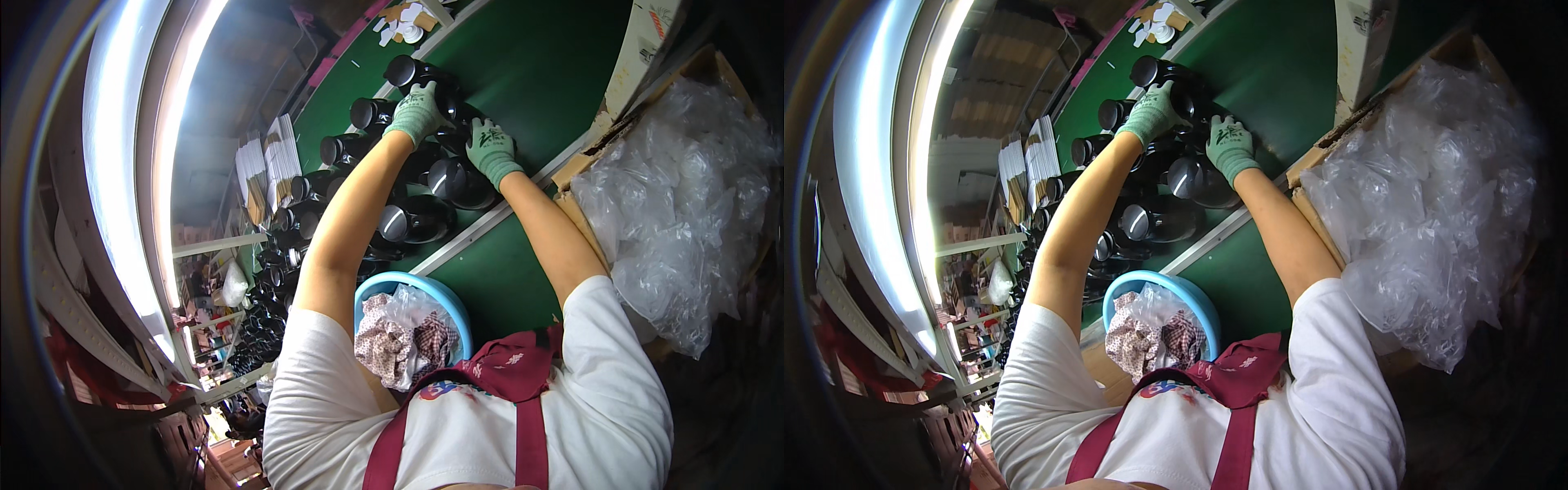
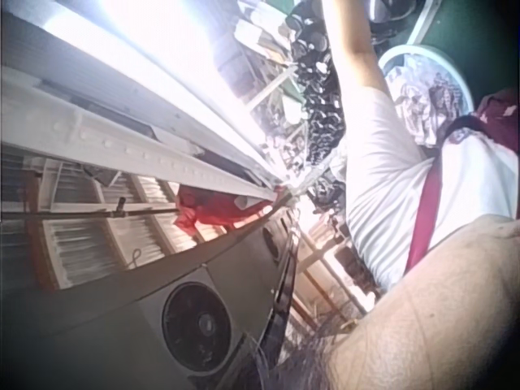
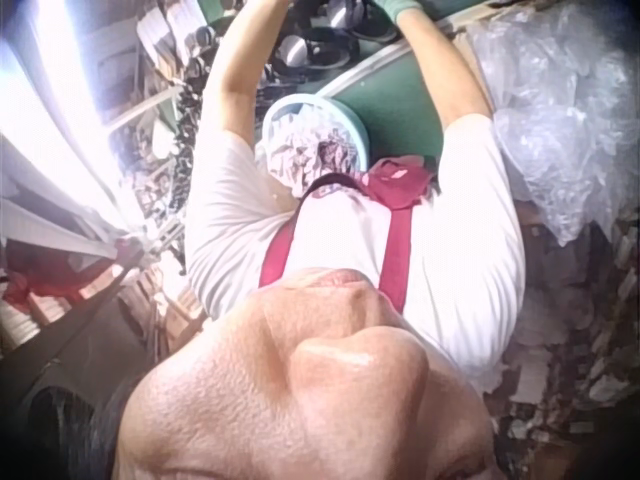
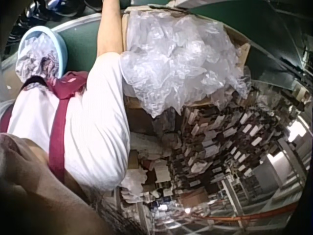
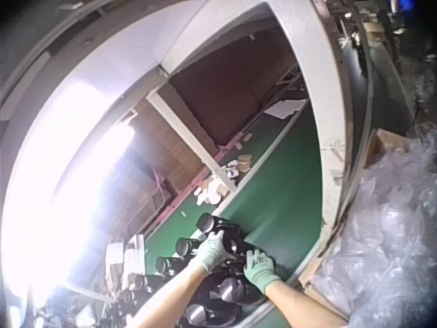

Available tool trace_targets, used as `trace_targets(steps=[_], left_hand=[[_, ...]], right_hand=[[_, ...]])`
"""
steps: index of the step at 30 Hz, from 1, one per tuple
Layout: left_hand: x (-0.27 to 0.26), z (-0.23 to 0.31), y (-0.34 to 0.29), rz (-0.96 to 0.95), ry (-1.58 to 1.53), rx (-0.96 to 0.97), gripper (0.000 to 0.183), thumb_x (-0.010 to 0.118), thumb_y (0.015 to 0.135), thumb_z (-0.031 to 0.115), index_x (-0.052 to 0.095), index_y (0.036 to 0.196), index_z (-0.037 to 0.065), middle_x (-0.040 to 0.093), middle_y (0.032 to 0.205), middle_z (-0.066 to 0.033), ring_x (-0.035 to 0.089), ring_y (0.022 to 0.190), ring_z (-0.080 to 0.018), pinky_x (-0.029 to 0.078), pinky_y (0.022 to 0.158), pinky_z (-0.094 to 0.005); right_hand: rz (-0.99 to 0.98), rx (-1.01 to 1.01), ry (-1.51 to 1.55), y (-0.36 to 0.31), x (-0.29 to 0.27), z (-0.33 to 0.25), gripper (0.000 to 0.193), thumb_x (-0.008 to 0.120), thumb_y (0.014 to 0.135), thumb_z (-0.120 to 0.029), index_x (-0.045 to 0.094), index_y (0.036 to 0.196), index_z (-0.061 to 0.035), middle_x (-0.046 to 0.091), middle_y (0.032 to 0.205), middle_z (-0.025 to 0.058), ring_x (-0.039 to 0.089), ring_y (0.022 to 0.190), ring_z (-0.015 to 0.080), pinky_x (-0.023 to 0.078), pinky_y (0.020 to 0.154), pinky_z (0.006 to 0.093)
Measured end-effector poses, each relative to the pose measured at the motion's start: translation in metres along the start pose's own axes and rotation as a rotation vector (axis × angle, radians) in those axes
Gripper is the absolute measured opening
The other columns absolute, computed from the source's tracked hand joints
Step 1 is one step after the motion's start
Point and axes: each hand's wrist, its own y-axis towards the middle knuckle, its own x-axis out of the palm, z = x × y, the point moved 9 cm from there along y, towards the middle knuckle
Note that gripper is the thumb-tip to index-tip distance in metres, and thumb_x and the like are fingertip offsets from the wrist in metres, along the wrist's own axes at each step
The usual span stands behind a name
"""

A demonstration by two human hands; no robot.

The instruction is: The person assembles black kettles on a green workbench by attaching white circular components to the top of each kettle. They pick up the kettles and components, align them, and press them together before placing the finished units back on the bench.

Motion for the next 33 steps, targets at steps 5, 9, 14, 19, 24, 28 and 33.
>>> trace_targets(steps=[5,9,14,19,24,28,33], left_hand=[[-0.004,0.032,-0.015,-0.061,0.183,0.186,0.092,0.088,0.057,0.017,0.043,0.137,0.01,0.048,0.129,-0.0218,0.057,0.111,-0.0414,0.05,0.094,-0.0479],[-0.003,0.039,-0.015,-0.114,0.321,0.325,0.101,0.09,0.053,0.016,0.04,0.141,0.011,0.047,0.129,-0.021,0.057,0.113,-0.0408,0.049,0.095,-0.0476],[0.0,-0.002,0.0,-0.039,0.02,0.046,0.081,0.083,0.064,0.047,0.056,0.129,0.007,0.062,0.121,-0.0204,0.063,0.111,-0.0335,0.052,0.093,-0.0427],[0.013,-0.008,0.007,-0.145,-0.018,-0.204,0.067,0.08,0.069,0.055,0.069,0.109,0.002,0.071,0.099,-0.0194,0.069,0.096,-0.0337,0.055,0.085,-0.0419],[0.015,-0.009,0.012,-0.155,0.012,-0.28,0.063,0.08,0.07,0.052,0.071,0.107,0.003,0.07,0.105,-0.0206,0.068,0.101,-0.0344,0.054,0.087,-0.0432],[0.012,0.007,0.008,-0.099,0.087,-0.116,0.072,0.085,0.067,0.041,0.061,0.125,0.005,0.062,0.12,-0.0242,0.064,0.108,-0.0371,0.052,0.094,-0.0426],[0.011,0.03,-0.003,-0.121,0.231,0.27,0.104,0.09,0.057,0.035,0.039,0.144,0.009,0.04,0.141,-0.0254,0.052,0.119,-0.0456,0.048,0.098,-0.0488]], right_hand=[[-0.008,0.016,-0.028,0.0,-0.001,0.002,0.047,0.067,0.082,-0.028,0.052,0.12,-0.0065,0.059,0.12,0.018,0.061,0.108,0.0331,0.054,0.086,0.0428],[0.005,0.018,-0.038,0.001,0.001,0.006,0.047,0.067,0.082,-0.029,0.051,0.121,-0.0068,0.059,0.12,0.0177,0.061,0.109,0.0327,0.054,0.086,0.0427],[-0.014,0.019,-0.028,0.0,-0.001,0.004,0.046,0.066,0.083,-0.028,0.051,0.121,-0.0068,0.059,0.121,0.0178,0.061,0.109,0.0327,0.054,0.086,0.043],[0.034,0.014,-0.027,0.002,0.003,0.008,0.045,0.064,0.084,-0.028,0.051,0.121,-0.0061,0.058,0.122,0.0185,0.061,0.109,0.0331,0.054,0.086,0.0432],[-0.012,0.021,-0.036,0.002,0.008,0.006,0.05,0.061,0.085,-0.032,0.049,0.127,-0.0066,0.056,0.126,0.0176,0.06,0.111,0.0341,0.052,0.089,0.0469],[-0.004,0.027,-0.022,0.002,0.007,0.01,0.048,0.061,0.085,-0.031,0.05,0.125,-0.0067,0.057,0.124,0.0178,0.06,0.111,0.034,0.053,0.088,0.0461],[0.007,0.033,-0.016,0.001,0.005,0.008,0.046,0.062,0.084,-0.031,0.051,0.122,-0.0068,0.057,0.123,0.0176,0.06,0.11,0.0337,0.053,0.087,0.0456]])
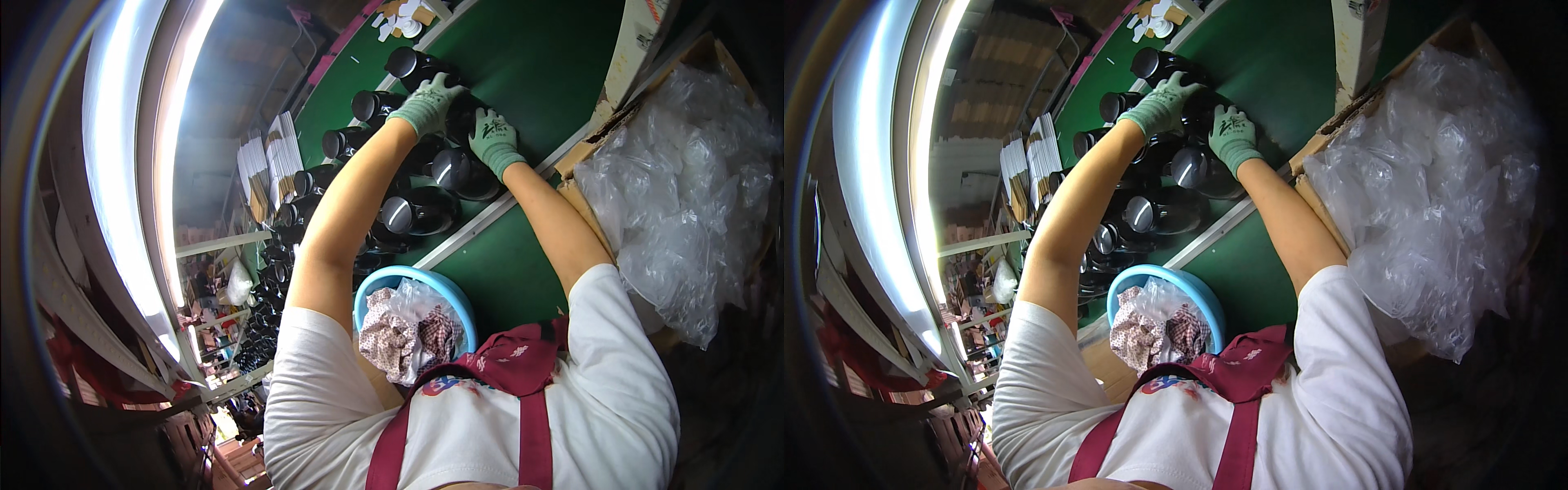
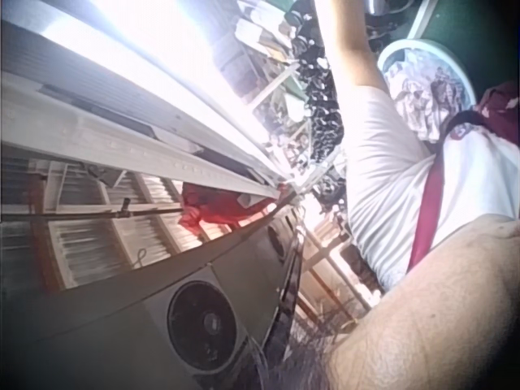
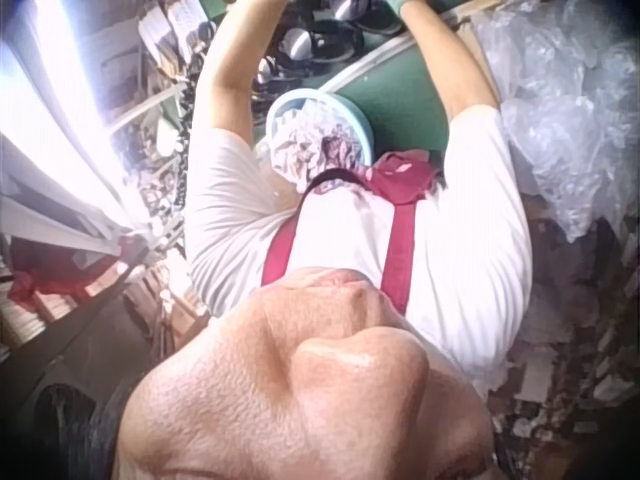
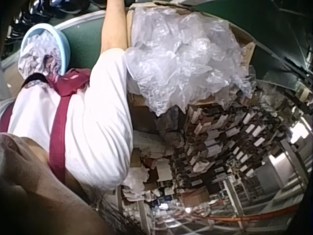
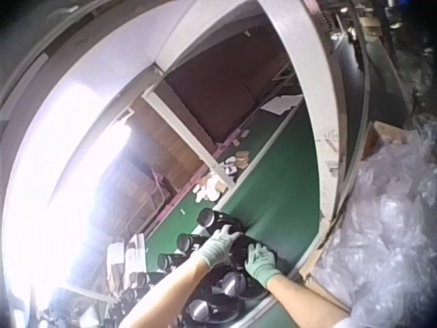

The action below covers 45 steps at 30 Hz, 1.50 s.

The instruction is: The person assembles black kettles on a green workbench by attaching white circular components to the top of each kettle. They pick up the kettles and components, align them, and press them together before placing the finished units back on the bench.

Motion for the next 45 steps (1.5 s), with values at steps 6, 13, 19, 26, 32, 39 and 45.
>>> trace_targets(steps=[6,13,19,26,32,39,45], left_hand=[[-0.016,0.005,0.005,-0.002,0.024,-0.111,0.069,0.075,0.081,0.037,0.051,0.137,0.005,0.057,0.128,-0.0208,0.058,0.116,-0.033,0.046,0.097,-0.0467],[-0.031,-0.022,0.01,0.17,-0.156,-0.246,0.063,0.07,0.081,0.053,0.064,0.12,0.003,0.067,0.111,-0.0196,0.064,0.104,-0.0375,0.05,0.092,-0.0435],[-0.009,0.029,0.002,-0.06,0.198,0.209,0.093,0.09,0.05,0.019,0.049,0.133,0.006,0.052,0.123,-0.0158,0.058,0.108,-0.0369,0.051,0.089,-0.0446],[0.0,0.02,-0.008,0.056,0.162,0.274,0.093,0.087,0.056,0.017,0.043,0.137,0.005,0.05,0.126,-0.0165,0.054,0.116,-0.0363,0.05,0.095,-0.043],[-0.001,0.029,-0.016,0.021,0.257,0.335,0.084,0.087,0.055,0.014,0.048,0.129,0.003,0.05,0.122,-0.0179,0.055,0.11,-0.0375,0.051,0.092,-0.045],[-0.025,-0.06,-0.076,0.365,-0.13,-0.103,0.093,0.085,0.066,0.042,0.041,0.142,0.009,0.046,0.136,-0.0233,0.047,0.125,-0.0395,0.043,0.103,-0.046],[0.058,-0.126,-0.118,0.015,-0.221,-0.233,0.099,0.084,0.063,0.041,0.037,0.147,0.02,0.042,0.139,-0.0275,0.05,0.124,-0.0444,0.045,0.103,-0.0483]], right_hand=[[0.04,-0.013,-0.043,0.002,0.0,0.002,0.045,0.062,0.084,-0.029,0.051,0.121,-0.0077,0.058,0.12,0.0172,0.061,0.108,0.0333,0.054,0.085,0.045],[-0.001,-0.014,-0.015,0.001,-0.002,-0.001,0.044,0.063,0.083,-0.026,0.051,0.121,-0.0072,0.058,0.121,0.0185,0.061,0.108,0.034,0.055,0.083,0.0447],[-0.063,-0.063,-0.05,0.003,0.001,0.0,0.045,0.064,0.084,-0.028,0.052,0.122,-0.0066,0.057,0.122,0.0192,0.06,0.11,0.0341,0.054,0.087,0.0448],[-0.056,-0.06,-0.042,0.005,0.004,0.008,0.048,0.067,0.083,-0.027,0.051,0.124,-0.0075,0.057,0.122,0.019,0.06,0.111,0.0343,0.054,0.088,0.0459],[-0.021,-0.118,-0.012,0.004,0.01,0.007,0.05,0.067,0.082,-0.025,0.049,0.126,-0.0076,0.058,0.12,0.0193,0.059,0.111,0.0357,0.052,0.088,0.0484],[-0.155,0.094,0.033,0.009,0.011,0.009,0.072,0.069,0.078,-0.034,0.041,0.138,-0.0077,0.041,0.143,0.0216,0.047,0.127,0.0395,0.046,0.098,0.0529],[0.177,-0.462,-0.071,-0.024,-0.045,-0.13,0.061,0.07,0.077,-0.034,0.052,0.13,-0.0108,0.047,0.135,0.0137,0.047,0.119,0.0373,0.044,0.094,0.0495]])
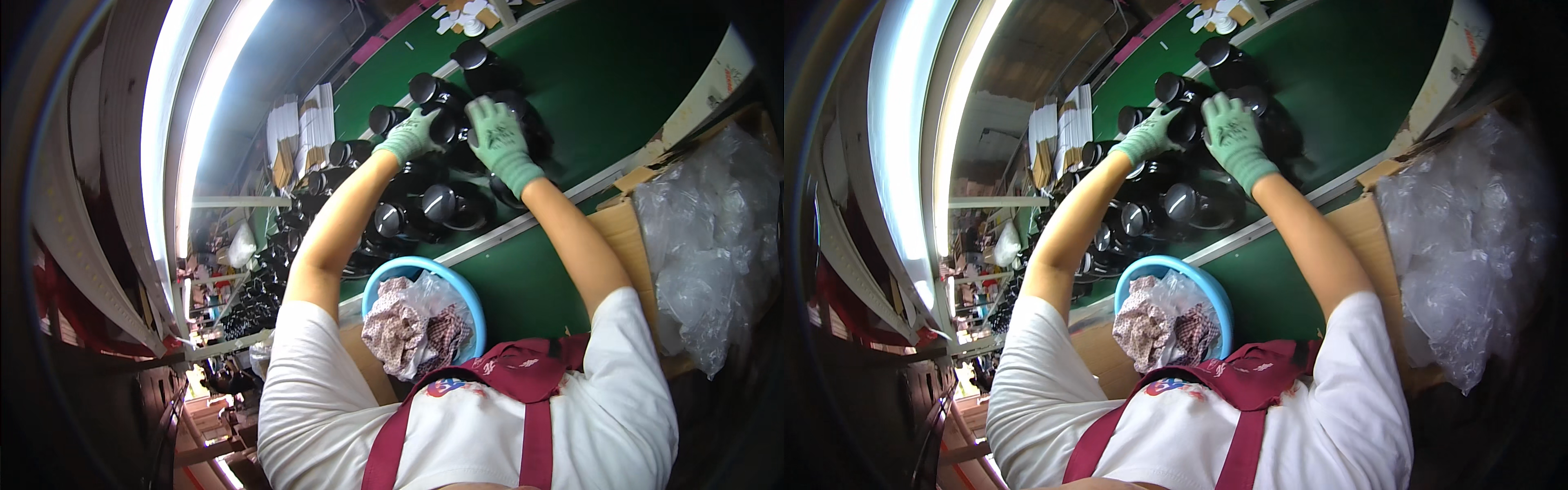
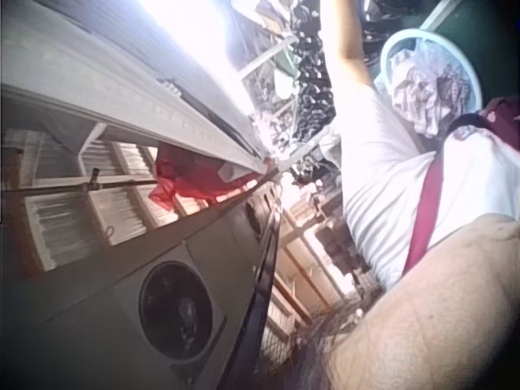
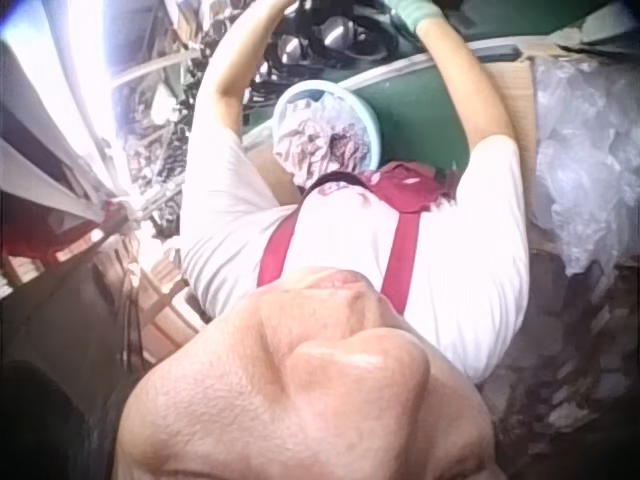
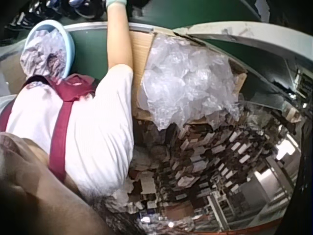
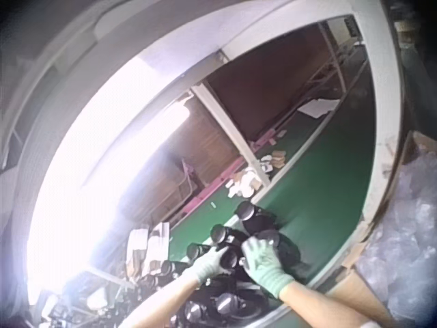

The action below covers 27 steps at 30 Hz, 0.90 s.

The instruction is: The person assembles black kettles on a green workbench by attaching white circular components to the top of each kettle. They pick up the kettles and components, align them, and press them together before placing the finished units back on the bench.

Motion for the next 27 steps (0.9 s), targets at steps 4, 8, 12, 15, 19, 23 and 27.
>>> trace_targets(steps=[4,8,12,15,19,23,27], left_hand=[[0.0,-0.005,0.017,0.053,-0.126,-0.135,0.1,0.086,0.055,0.05,0.047,0.14,0.014,0.048,0.135,-0.0287,0.051,0.122,-0.0459,0.046,0.102,-0.0469],[0.007,-0.017,0.008,0.071,-0.351,-0.287,0.106,0.084,0.052,0.057,0.048,0.137,0.006,0.056,0.127,-0.0302,0.055,0.12,-0.043,0.047,0.101,-0.0461],[0.01,-0.022,0.013,0.132,-0.363,-0.441,0.107,0.081,0.055,0.062,0.05,0.129,-0.008,0.06,0.122,-0.0294,0.062,0.113,-0.0377,0.051,0.095,-0.0429],[0.016,-0.025,0.008,0.093,-0.344,-0.553,0.098,0.077,0.062,0.062,0.054,0.124,-0.011,0.064,0.115,-0.0282,0.065,0.107,-0.037,0.053,0.092,-0.0422],[0.003,0.003,0.0,-0.071,-0.415,-0.603,0.086,0.066,0.073,0.066,0.062,0.118,-0.007,0.068,0.107,-0.024,0.069,0.094,-0.0366,0.055,0.086,-0.0461],[-0.015,0.021,-0.015,-0.22,-0.361,-0.675,0.081,0.053,0.081,0.072,0.068,0.113,-0.001,0.071,0.103,-0.02,0.07,0.083,-0.0362,0.056,0.083,-0.0505],[-0.02,-0.013,0.015,0.131,0.034,-0.41,0.09,0.07,0.075,0.063,0.046,0.14,0.006,0.044,0.143,-0.0222,0.054,0.123,-0.0397,0.047,0.1,-0.0477]], right_hand=[[-0.187,-0.166,-0.524,0.019,0.076,0.004,0.036,0.064,0.085,-0.037,0.067,0.113,-0.0147,0.053,0.135,0.0083,0.033,0.138,0.0356,0.03,0.108,0.0501],[-0.35,-0.234,-0.444,0.019,0.077,0.001,0.032,0.063,0.086,-0.04,0.07,0.108,-0.0175,0.061,0.123,0.006,0.032,0.138,0.0349,0.026,0.108,0.0513],[-0.314,-0.214,-0.44,0.022,0.079,0.009,0.031,0.065,0.084,-0.042,0.072,0.104,-0.0181,0.065,0.116,0.0053,0.032,0.138,0.0345,0.026,0.107,0.0531],[-0.269,-0.231,-0.413,0.02,0.07,0.001,0.023,0.063,0.084,-0.027,0.075,0.101,-0.017,0.069,0.112,0.0042,0.038,0.135,0.0323,0.03,0.102,0.0505],[-0.275,-0.215,-0.396,0.019,0.064,0.005,0.022,0.064,0.084,-0.028,0.075,0.099,-0.0172,0.069,0.113,0.0043,0.039,0.135,0.0309,0.031,0.101,0.0501],[-0.295,-0.208,-0.391,0.02,0.072,0.012,0.029,0.065,0.084,-0.037,0.073,0.103,-0.017,0.066,0.114,0.0047,0.034,0.137,0.0328,0.027,0.106,0.0516],[-0.321,-0.228,-0.39,0.019,0.074,0.003,0.033,0.065,0.085,-0.041,0.071,0.105,-0.0161,0.065,0.115,0.0057,0.032,0.138,0.0338,0.025,0.108,0.0519]])
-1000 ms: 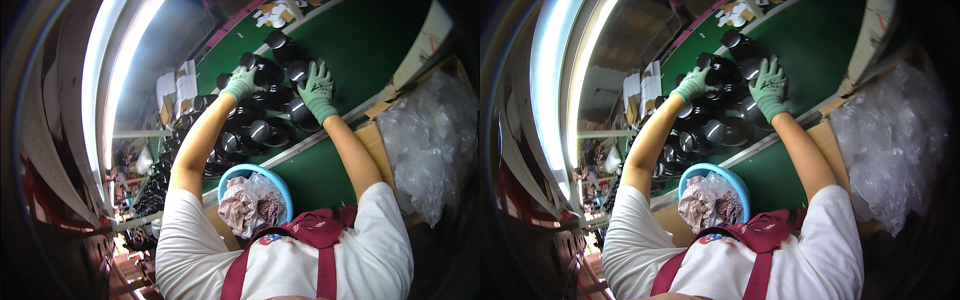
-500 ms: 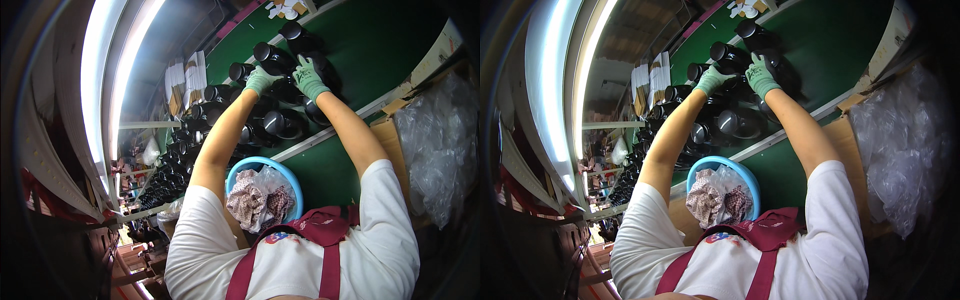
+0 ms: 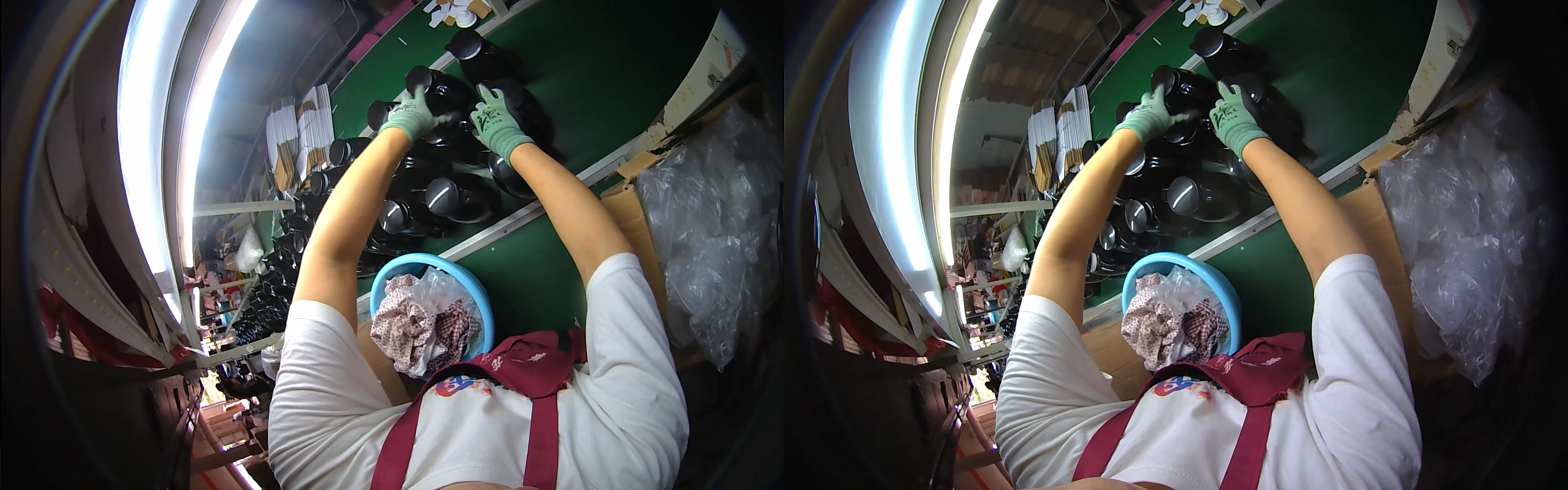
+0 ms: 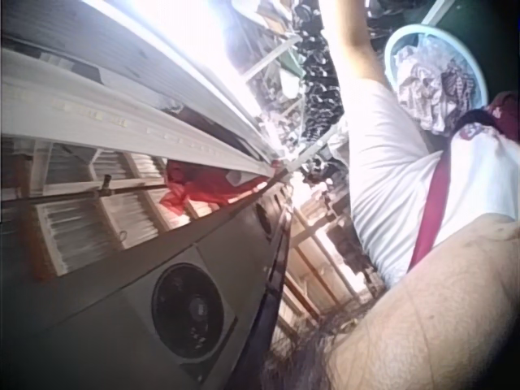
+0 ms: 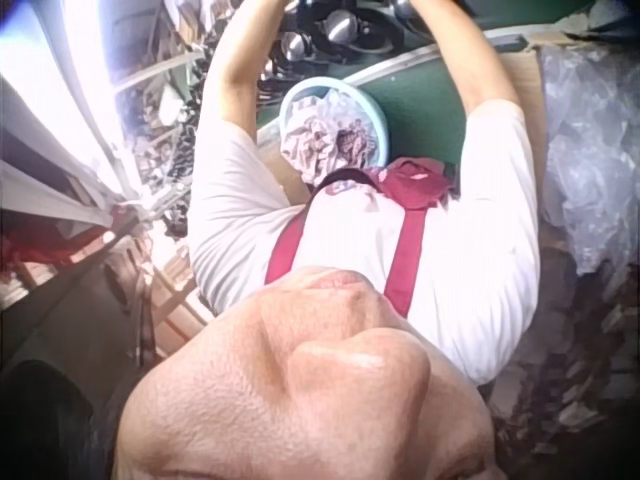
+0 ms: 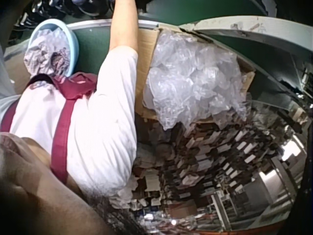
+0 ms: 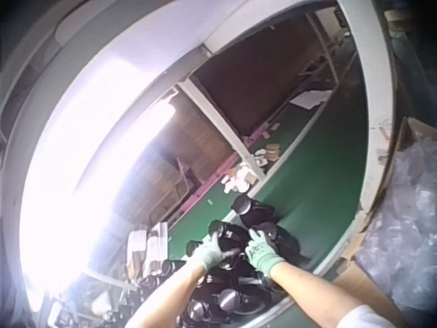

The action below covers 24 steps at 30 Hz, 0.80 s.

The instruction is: The person assembles black kettles on a green workbench by attaching white circular components to the top of each kettle. They pick up the kettles and components, align them, and press them together before placing the finished units back on the bench.

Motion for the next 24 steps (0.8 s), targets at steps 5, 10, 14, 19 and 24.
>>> trace_targets(steps=[5,10,14,19,24], left_hand=[[0.014,0.043,-0.019,-0.242,0.059,0.62,0.09,0.086,0.064,0.034,0.045,0.141,0.011,0.045,0.14,-0.0227,0.048,0.126,-0.0405,0.043,0.105,-0.047],[0.018,0.021,-0.008,-0.154,-0.176,0.235,0.089,0.086,0.061,0.039,0.05,0.137,0.012,0.052,0.133,-0.0235,0.054,0.12,-0.0385,0.047,0.101,-0.0446],[0.004,0.058,-0.027,-0.169,0.097,0.419,0.099,0.09,0.056,0.027,0.043,0.142,0.013,0.042,0.143,-0.0228,0.045,0.129,-0.0422,0.041,0.107,-0.0469],[-0.021,0.041,-0.027,0.035,0.061,0.22,0.1,0.083,0.07,0.026,0.026,0.151,0.011,0.036,0.147,-0.0244,0.042,0.131,-0.0427,0.037,0.109,-0.0481],[-0.025,0.028,0.006,-0.073,-0.81,0.275,0.045,0.067,0.088,0.03,0.062,0.125,0.004,0.068,0.113,-0.0184,0.064,0.109,-0.0236,0.047,0.096,-0.033]], right_hand=[[0.007,0.018,0.012,-0.004,-0.001,0.008,0.033,0.064,0.085,-0.041,0.071,0.105,-0.0152,0.064,0.116,0.0069,0.032,0.139,0.034,0.025,0.108,0.0514],[0.007,0.006,-0.014,-0.004,-0.004,0.006,0.034,0.064,0.086,-0.041,0.07,0.106,-0.0137,0.064,0.116,0.0074,0.032,0.139,0.0337,0.026,0.107,0.0504],[0.017,0.014,-0.021,-0.009,-0.006,0.011,0.034,0.064,0.086,-0.04,0.07,0.106,-0.0131,0.064,0.116,0.0075,0.032,0.139,0.0337,0.026,0.107,0.0506],[0.001,-0.005,-0.034,-0.008,-0.003,0.011,0.034,0.063,0.087,-0.04,0.07,0.107,-0.0133,0.064,0.116,0.0079,0.031,0.139,0.0339,0.026,0.107,0.0515],[-0.038,-0.008,-0.048,-0.003,0.0,0.008,0.035,0.062,0.088,-0.041,0.07,0.107,-0.013,0.064,0.115,0.0081,0.031,0.139,0.0345,0.025,0.107,0.052]])
